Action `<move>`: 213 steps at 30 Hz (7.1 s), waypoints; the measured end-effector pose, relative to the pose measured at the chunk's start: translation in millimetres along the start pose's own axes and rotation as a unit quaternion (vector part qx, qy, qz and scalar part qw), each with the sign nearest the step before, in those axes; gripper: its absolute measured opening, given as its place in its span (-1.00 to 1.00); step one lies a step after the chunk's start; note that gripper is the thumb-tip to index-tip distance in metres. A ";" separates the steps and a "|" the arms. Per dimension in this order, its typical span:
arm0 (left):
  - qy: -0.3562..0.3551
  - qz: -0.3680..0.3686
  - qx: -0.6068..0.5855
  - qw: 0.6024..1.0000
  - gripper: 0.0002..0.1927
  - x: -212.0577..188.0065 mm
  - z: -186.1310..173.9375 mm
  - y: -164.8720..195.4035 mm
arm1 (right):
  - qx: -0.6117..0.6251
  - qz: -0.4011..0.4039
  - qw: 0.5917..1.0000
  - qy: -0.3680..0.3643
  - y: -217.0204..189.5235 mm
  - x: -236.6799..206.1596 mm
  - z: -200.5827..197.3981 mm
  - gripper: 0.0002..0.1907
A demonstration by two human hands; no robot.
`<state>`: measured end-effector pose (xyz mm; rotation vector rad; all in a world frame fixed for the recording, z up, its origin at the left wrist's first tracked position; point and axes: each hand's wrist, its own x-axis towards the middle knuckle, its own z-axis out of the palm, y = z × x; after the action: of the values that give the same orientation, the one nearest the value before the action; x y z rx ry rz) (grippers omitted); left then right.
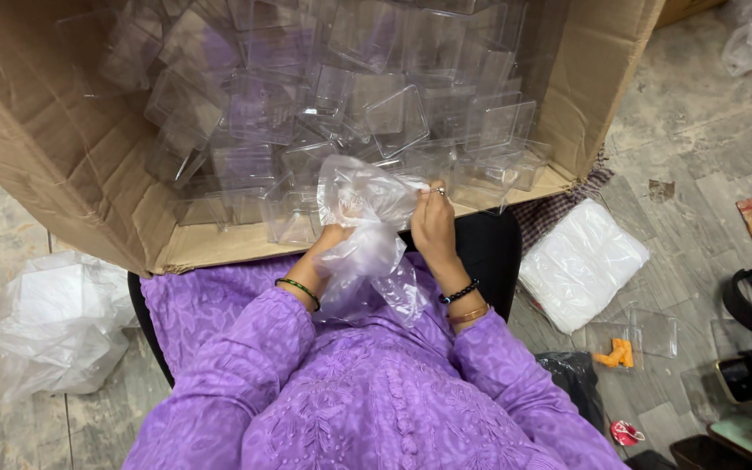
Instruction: The person sits on the floor in front of a large cardboard box filled with clear plastic boxes. They place the boxes one at a time into thin plastic bags, gather and twist the bag closed, and set finished bags aside on the floor.
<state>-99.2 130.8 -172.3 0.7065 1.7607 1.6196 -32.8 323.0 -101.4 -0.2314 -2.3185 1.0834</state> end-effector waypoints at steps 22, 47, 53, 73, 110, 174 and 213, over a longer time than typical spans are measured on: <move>0.119 0.170 -0.142 0.968 -0.60 52.5 148.7 1.1 | 0.187 0.208 0.957 0.079 34.3 -57.4 -159.6 -0.89; 0.120 -0.163 -0.098 0.974 -0.81 46.3 139.5 -16.9 | -0.124 0.160 0.979 -0.019 69.0 -124.6 -141.1 -0.79; 0.154 -0.041 0.125 0.979 -0.77 45.4 141.0 0.5 | 0.158 0.197 0.968 0.003 44.5 -100.1 -140.6 -0.86; -0.207 -0.086 -0.545 0.808 -0.52 -116.1 52.9 110.1 | 0.151 -0.195 0.830 -0.501 -192.6 -23.4 -136.2 0.10; 0.191 0.181 -0.171 0.950 0.03 -182.9 -4.8 164.7 | 0.332 -0.019 0.881 -0.337 -198.5 -49.2 -52.7 -0.04; 0.586 -0.421 0.233 0.652 -0.21 -356.6 -200.5 -42.8 | -0.212 0.009 0.920 -0.331 -54.7 -32.6 -68.4 -0.29; 0.089 0.150 -0.499 0.849 0.01 -154.1 -25.5 108.8 | 0.533 0.213 0.780 -0.250 -90.7 -43.2 0.6 -0.41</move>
<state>-21.3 9.0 -48.4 0.3127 0.6772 2.5233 9.7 246.6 -51.8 -0.0028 -1.6454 2.7612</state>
